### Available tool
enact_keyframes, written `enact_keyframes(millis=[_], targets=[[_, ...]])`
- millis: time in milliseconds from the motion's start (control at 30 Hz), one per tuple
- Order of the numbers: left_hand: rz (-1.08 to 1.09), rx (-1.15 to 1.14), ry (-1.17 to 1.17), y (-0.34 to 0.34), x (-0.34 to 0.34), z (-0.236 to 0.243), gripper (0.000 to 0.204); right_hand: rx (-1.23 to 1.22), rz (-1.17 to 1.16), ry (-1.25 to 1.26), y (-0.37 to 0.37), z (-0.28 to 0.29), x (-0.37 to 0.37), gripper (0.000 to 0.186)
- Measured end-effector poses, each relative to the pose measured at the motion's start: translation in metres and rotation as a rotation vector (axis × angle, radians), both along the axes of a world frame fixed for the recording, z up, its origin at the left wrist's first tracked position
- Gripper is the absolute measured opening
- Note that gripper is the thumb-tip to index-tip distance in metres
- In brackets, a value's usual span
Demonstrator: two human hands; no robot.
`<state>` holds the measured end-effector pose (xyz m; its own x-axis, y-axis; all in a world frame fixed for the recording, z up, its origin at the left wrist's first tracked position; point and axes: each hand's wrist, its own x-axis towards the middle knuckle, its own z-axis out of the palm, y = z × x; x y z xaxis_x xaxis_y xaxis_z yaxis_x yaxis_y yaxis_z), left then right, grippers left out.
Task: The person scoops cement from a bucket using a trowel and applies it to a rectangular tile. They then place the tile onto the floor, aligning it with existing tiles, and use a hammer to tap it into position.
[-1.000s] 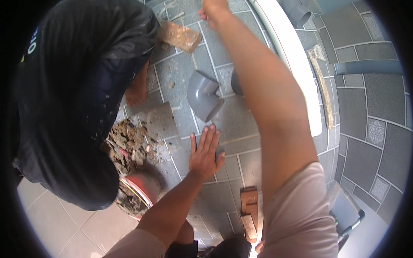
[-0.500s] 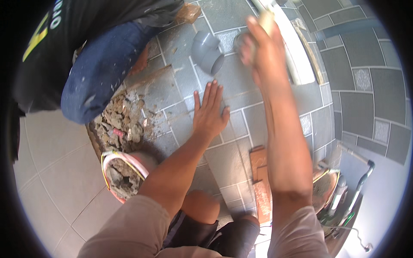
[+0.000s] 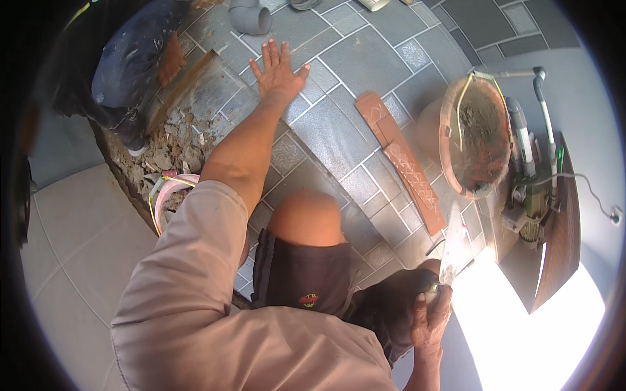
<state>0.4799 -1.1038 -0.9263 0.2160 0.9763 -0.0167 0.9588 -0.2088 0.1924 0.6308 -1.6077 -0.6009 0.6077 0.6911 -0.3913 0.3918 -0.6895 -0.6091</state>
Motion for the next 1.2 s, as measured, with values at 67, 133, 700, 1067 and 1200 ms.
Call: enact_keyframes(millis=[67,133,700,1067,1200], targets=[[-0.005,-0.052,0.021,0.001,-0.001,0.005,0.098,-0.183,-0.083,0.053,-0.008,0.010,-0.008,0.044],[-0.050,-0.079,0.011,0.001,0.002,0.003,0.104,-0.366,-0.210,0.139,-0.020,0.003,-0.013,0.041],[-0.506,-0.715,0.250,-0.040,-0.021,0.073,0.078,-0.558,-0.023,0.346,-0.147,-0.159,-0.026,0.041],[-0.319,-0.277,-0.387,-0.219,-0.045,0.170,0.051,-0.398,-0.137,0.628,-0.139,-0.223,-0.020,0.050],[-0.371,-0.236,-0.031,-0.237,-0.041,0.206,0.051,-0.388,-0.184,0.727,-0.093,-0.198,-0.031,0.048]])
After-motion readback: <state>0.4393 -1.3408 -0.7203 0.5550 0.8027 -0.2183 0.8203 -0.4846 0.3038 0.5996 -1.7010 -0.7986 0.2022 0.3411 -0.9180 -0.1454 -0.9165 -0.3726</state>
